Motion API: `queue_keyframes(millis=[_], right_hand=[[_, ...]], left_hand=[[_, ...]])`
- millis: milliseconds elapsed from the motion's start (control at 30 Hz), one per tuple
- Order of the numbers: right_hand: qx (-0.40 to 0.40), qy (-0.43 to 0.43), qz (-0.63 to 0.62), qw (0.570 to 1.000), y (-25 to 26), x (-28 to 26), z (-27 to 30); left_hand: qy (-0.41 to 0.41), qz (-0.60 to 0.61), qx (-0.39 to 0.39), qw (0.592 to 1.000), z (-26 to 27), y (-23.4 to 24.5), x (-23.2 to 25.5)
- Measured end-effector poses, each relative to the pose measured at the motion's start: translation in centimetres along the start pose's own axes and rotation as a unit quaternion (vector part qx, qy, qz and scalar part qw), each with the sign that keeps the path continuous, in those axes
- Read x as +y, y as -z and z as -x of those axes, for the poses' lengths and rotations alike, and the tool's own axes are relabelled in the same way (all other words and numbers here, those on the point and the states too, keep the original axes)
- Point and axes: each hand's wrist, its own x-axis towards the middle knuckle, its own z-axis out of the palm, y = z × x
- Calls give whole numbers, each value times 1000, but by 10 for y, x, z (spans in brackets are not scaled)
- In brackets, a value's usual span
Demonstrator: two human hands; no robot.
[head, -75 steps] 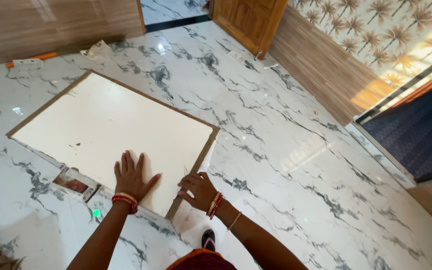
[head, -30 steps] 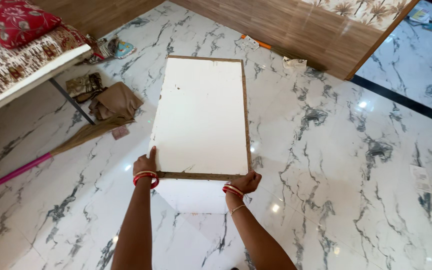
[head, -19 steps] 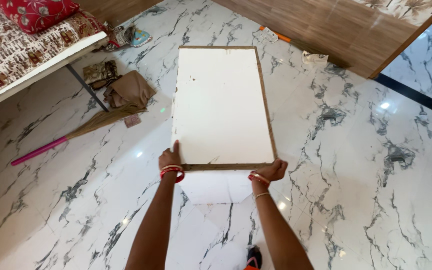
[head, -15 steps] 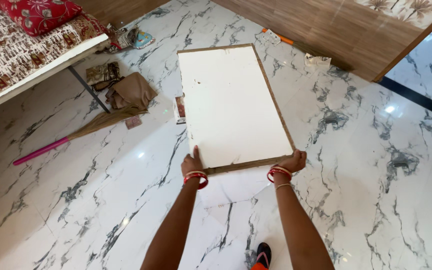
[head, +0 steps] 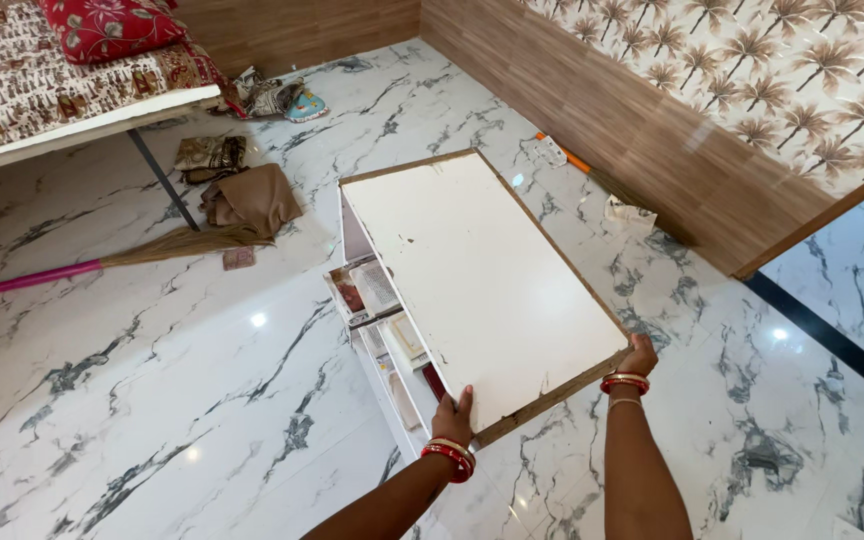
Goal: The person moves a small white wooden cabinet across a marble floor by hand, including tilting and sliding the unit into different positions.
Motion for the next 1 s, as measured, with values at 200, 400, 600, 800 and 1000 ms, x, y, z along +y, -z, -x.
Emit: queue_keyframes(millis=[200, 400, 600, 800, 1000], right_hand=[[-9, 41, 19, 999, 0, 11, 25], [15, 40, 311, 949, -19, -20, 54], [-221, 191, 530, 797, -45, -20, 183], [-177, 328, 739, 562, -81, -18, 354], [12, 373, 744, 554, -105, -3, 372]], left_hand=[[-18, -7, 33, 999, -7, 34, -33], [36, -8, -188, 982, -38, 64, -31], [62, 74, -396, 913, -100, 156, -15], [5, -17, -237, 971, -188, 306, 8], [-175, -260, -70, 947, -247, 388, 58]])
